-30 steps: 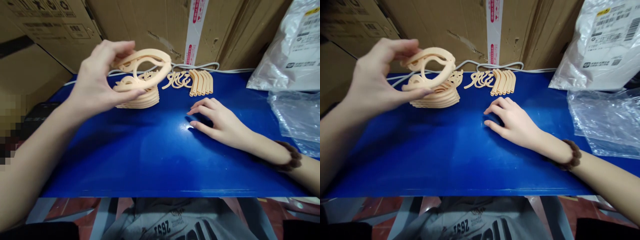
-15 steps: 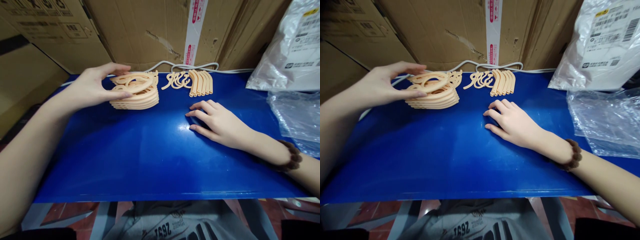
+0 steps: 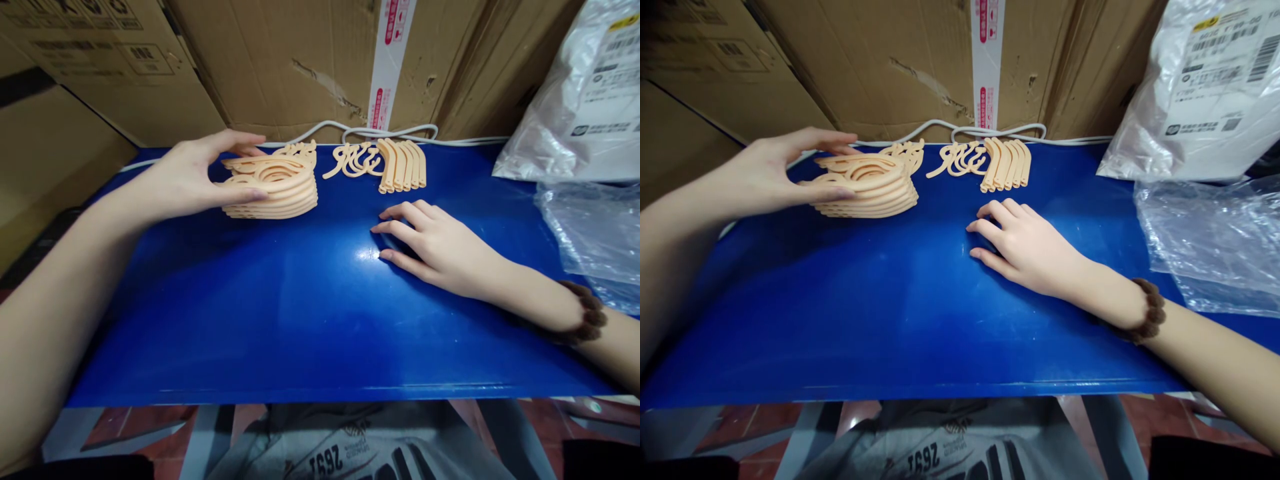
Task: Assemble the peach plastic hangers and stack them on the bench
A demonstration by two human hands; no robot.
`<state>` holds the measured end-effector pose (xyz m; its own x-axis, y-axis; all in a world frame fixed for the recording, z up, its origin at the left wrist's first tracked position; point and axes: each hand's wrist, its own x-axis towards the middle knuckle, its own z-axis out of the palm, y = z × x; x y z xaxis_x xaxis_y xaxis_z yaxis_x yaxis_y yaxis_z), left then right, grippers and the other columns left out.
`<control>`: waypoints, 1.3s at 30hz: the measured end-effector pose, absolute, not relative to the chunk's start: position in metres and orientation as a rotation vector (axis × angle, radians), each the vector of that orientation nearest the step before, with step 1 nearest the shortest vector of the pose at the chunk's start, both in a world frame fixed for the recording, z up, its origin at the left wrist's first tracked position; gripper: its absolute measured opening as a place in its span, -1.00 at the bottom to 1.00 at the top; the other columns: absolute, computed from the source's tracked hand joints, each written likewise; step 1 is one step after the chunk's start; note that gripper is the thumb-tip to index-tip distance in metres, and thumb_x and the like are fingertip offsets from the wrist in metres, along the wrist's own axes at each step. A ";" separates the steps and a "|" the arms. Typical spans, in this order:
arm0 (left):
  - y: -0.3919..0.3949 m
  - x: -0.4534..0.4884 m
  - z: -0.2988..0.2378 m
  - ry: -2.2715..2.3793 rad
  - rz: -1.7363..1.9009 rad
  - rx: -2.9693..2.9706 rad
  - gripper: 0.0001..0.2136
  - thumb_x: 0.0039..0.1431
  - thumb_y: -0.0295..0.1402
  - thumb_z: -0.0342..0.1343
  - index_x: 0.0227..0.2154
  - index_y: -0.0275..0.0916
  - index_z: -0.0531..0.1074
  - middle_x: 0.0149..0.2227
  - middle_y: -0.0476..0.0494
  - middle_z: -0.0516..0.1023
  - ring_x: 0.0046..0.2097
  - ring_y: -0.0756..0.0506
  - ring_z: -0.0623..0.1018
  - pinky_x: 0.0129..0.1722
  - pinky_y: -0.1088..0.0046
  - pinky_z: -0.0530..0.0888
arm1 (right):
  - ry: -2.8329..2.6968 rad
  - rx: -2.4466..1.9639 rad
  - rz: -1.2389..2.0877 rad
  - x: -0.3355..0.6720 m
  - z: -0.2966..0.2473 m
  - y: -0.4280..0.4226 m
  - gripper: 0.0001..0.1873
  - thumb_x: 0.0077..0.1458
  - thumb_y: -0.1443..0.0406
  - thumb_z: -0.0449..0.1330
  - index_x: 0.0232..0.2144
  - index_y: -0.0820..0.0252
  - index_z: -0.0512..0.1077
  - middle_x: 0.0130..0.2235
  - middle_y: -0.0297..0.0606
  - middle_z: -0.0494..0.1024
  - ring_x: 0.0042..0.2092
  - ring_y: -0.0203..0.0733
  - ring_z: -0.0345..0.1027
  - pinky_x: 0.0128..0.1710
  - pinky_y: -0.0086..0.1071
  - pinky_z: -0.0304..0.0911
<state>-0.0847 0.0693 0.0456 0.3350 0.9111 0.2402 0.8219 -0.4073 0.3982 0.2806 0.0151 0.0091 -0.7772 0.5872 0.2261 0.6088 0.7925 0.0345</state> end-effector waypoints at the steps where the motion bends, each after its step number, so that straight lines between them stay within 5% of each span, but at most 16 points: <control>1: 0.069 -0.085 0.046 1.579 0.632 2.397 -0.12 -0.03 0.18 0.21 0.29 -0.25 0.33 0.17 -0.19 0.53 0.23 -0.28 0.48 0.33 0.14 0.30 | -2.779 -0.936 -0.154 0.281 0.009 0.015 -0.55 0.41 0.10 -0.01 0.09 0.27 0.45 0.10 0.03 0.46 0.00 0.03 0.35 0.02 -0.10 0.25; 39: 0.072 -0.089 0.041 1.519 0.613 2.342 -0.09 -0.01 0.19 0.26 0.34 -0.20 0.26 0.26 -0.22 0.45 0.27 -0.31 0.43 0.34 0.14 0.30 | -2.780 -0.943 -0.097 0.280 0.012 0.015 -0.56 0.38 0.11 0.03 0.09 0.28 0.47 0.10 0.08 0.48 0.01 0.07 0.38 0.04 -0.02 0.32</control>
